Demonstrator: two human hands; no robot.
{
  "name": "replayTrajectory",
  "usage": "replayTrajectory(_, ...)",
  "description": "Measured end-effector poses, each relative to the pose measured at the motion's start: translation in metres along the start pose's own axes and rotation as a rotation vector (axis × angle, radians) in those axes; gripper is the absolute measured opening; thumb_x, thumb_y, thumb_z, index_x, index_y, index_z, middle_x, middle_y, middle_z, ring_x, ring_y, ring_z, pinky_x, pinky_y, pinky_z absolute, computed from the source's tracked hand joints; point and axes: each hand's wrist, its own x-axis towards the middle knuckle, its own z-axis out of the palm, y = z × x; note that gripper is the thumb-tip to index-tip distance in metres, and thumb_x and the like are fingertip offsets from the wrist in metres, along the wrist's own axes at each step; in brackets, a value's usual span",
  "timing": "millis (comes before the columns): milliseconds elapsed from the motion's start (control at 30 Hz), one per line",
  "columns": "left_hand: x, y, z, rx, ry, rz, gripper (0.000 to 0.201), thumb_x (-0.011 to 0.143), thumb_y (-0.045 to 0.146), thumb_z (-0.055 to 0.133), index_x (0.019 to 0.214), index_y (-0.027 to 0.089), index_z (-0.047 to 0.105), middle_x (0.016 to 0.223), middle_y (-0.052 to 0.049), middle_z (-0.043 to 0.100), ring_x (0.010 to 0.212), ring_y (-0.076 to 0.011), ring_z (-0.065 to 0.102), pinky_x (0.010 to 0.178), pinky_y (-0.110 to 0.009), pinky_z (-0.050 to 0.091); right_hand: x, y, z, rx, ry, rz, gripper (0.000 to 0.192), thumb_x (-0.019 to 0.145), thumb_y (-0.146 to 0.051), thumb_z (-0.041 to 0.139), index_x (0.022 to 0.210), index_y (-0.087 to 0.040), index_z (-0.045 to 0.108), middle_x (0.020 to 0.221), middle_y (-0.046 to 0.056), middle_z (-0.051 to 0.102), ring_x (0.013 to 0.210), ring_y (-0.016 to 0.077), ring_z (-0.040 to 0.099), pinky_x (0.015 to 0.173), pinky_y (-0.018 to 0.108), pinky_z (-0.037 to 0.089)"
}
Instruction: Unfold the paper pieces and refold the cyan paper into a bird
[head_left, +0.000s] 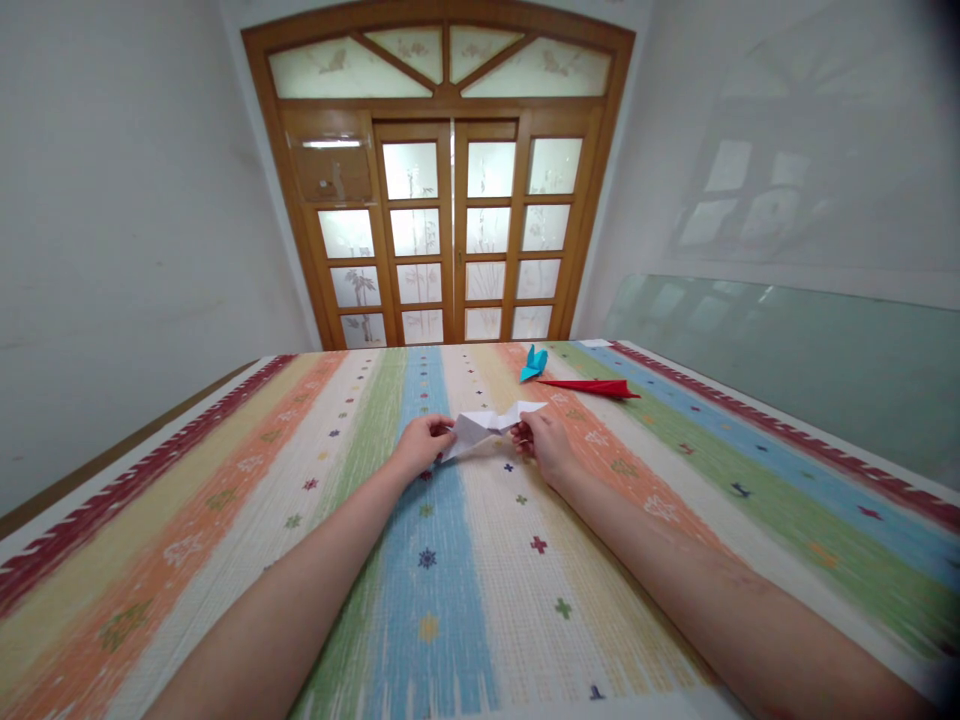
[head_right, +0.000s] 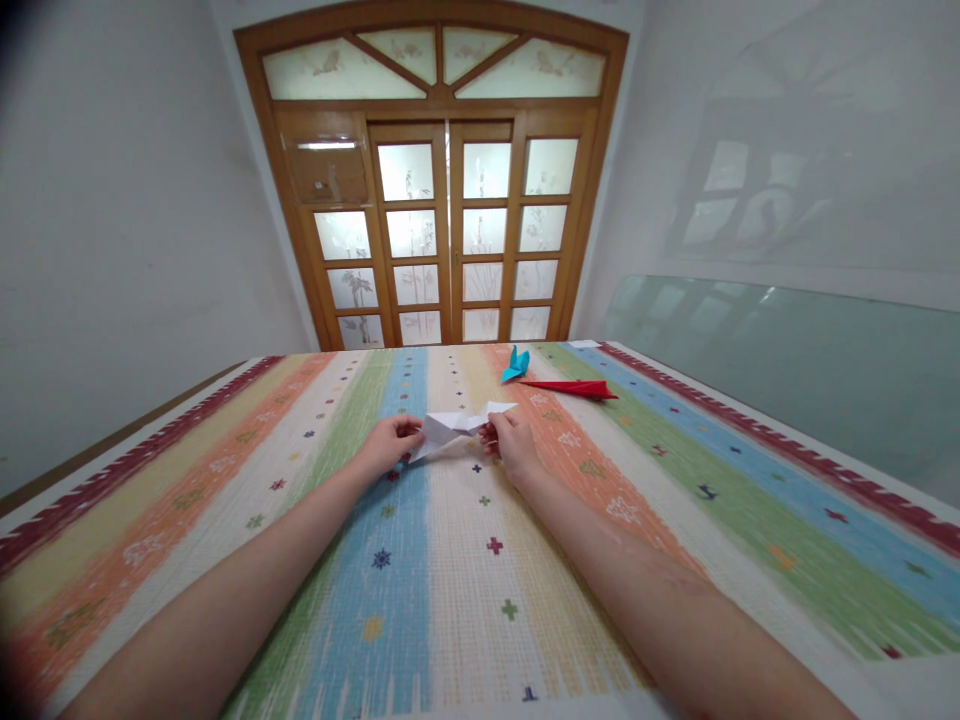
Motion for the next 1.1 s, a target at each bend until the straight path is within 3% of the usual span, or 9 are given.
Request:
replayTrajectory(200,-0.005,0.009,-0.001,0.118,0.053,0.089,0.015,0.075,0.019,0.067,0.089,0.017,0.073,0.085,-0.007,0.071,0.075,-0.0191,0.062,0.068,-0.028,0.047,-0.009,-0.007,0.004,-0.137,-0.021,-0.13,0.03,0.081,-0.045,0.061,0.067,-0.018,0.06,0.07,0.008,0.07,0.053,0.0174,0.062,0.041,0.025,0.047)
replayTrajectory(367,-0.021,0.032,0.008,0.185,0.037,0.269,0.047,0.068,0.006,0.062,0.111,0.022,0.071,0.116,-0.007,0.068,0.108,-0.0244,0.059,0.098,-0.034,0.044,-0.019,-0.013,0.009,-0.218,-0.063,-0.242,0.037,0.084,-0.054,0.062,0.071,-0.019,0.063,0.067,0.006,0.068,0.057,0.0191,0.064,0.046,0.026,0.049)
replayTrajectory(500,-0.033,0.047,0.012,0.329,0.036,0.518,0.051,0.069,0.002,0.051,0.112,0.021,0.069,0.118,-0.008,0.066,0.117,-0.0253,0.055,0.109,-0.039,0.035,-0.019,-0.01,0.009,-0.221,-0.08,-0.272,0.041,0.086,-0.057,0.061,0.075,-0.019,0.064,0.068,0.006,0.069,0.059,0.0205,0.066,0.048,0.028,0.051)
replayTrajectory(667,-0.042,0.057,0.014,0.474,0.042,0.606,0.023,0.086,0.02,0.057,0.102,0.023,0.072,0.12,-0.01,0.065,0.118,-0.0288,0.053,0.11,-0.045,0.031,-0.014,-0.004,0.007,-0.184,-0.079,-0.262,0.043,0.087,-0.059,0.06,0.077,-0.018,0.063,0.071,0.008,0.07,0.065,0.0222,0.069,0.049,0.028,0.053)
replayTrajectory(767,-0.043,0.059,0.017,0.566,0.028,0.621,0.016,0.088,0.033,0.064,0.097,0.023,0.073,0.119,-0.012,0.065,0.117,-0.031,0.052,0.109,-0.048,0.028,-0.012,-0.002,0.006,-0.163,-0.089,-0.256,0.044,0.087,-0.06,0.06,0.077,-0.017,0.062,0.073,0.008,0.07,0.067,0.0226,0.069,0.048,0.028,0.053)
replayTrajectory(967,-0.04,0.053,0.02,0.684,0.012,0.64,0.012,0.09,0.025,0.062,0.09,0.022,0.074,0.109,-0.012,0.067,0.107,-0.029,0.055,0.101,-0.045,0.034,-0.015,-0.005,0.008,-0.15,-0.138,-0.259,0.042,0.089,-0.058,0.06,0.078,-0.018,0.06,0.074,0.006,0.066,0.073,0.0227,0.07,0.049,0.025,0.053)
replayTrajectory(1100,-0.039,0.049,0.018,0.818,0.081,0.739,0.015,0.094,0.024,0.059,0.089,0.021,0.073,0.095,-0.009,0.068,0.095,-0.0249,0.057,0.091,-0.041,0.039,-0.019,-0.006,0.011,-0.132,-0.205,-0.233,0.039,0.087,-0.057,0.064,0.098,-0.02,0.057,0.09,0.005,0.064,0.081,0.0239,0.07,0.045,0.023,0.052)
